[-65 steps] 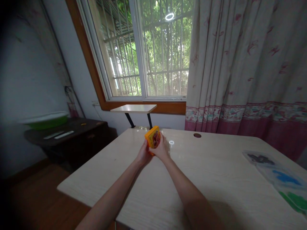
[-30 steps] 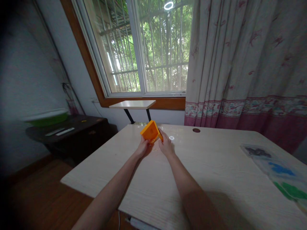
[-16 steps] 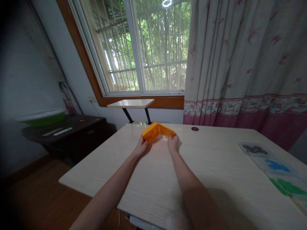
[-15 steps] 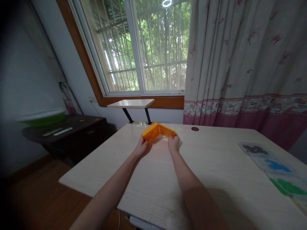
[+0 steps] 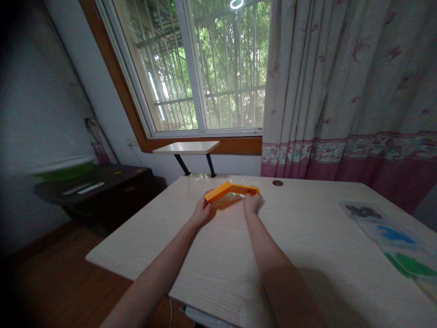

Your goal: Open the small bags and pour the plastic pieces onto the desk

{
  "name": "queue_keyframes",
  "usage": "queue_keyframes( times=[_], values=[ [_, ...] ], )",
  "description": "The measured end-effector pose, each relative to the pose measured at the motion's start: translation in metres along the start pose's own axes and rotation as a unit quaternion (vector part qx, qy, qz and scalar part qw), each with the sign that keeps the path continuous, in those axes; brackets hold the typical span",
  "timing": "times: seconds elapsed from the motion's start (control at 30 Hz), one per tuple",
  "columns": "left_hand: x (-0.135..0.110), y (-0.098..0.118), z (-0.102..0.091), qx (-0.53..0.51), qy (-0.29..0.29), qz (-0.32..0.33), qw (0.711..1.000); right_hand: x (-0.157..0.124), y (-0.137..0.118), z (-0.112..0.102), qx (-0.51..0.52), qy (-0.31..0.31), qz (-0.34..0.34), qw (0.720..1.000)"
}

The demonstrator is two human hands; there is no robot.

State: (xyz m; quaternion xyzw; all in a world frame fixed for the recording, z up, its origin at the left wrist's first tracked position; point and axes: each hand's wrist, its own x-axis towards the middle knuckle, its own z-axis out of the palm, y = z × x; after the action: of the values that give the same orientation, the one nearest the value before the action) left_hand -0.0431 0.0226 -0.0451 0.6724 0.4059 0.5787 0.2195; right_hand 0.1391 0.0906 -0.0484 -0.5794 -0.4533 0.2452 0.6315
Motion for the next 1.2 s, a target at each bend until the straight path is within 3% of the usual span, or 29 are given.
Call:
queue_keyframes(
  times=[0.27,0.53,0.77,0.93,1.07,1.2],
  values=[
    [0.000,0.006,-0.003,0.061,-0.015,0.024,0.998,0.001,-0.001,0.002,-0.020,0.011,0.038,0.999],
    [0.000,0.008,-0.006,0.066,0.030,0.013,0.997,-0.002,-0.003,0.002,-0.017,-0.026,0.013,0.999],
    [0.001,0.014,-0.007,0.050,0.020,0.023,0.998,-0.002,-0.005,0.001,-0.030,-0.033,0.003,0.999],
    [0.003,0.020,0.001,-0.029,0.100,-0.005,0.995,-0.006,-0.008,0.000,-0.042,-0.035,-0.016,0.998],
    [0.010,0.024,0.000,-0.137,0.183,-0.063,0.972,-0.017,-0.014,0.000,-0.041,-0.060,-0.070,0.995],
    [0.016,0.023,-0.009,-0.249,0.251,-0.117,0.928,-0.033,-0.023,0.004,-0.010,-0.141,-0.257,0.956]
  ],
)
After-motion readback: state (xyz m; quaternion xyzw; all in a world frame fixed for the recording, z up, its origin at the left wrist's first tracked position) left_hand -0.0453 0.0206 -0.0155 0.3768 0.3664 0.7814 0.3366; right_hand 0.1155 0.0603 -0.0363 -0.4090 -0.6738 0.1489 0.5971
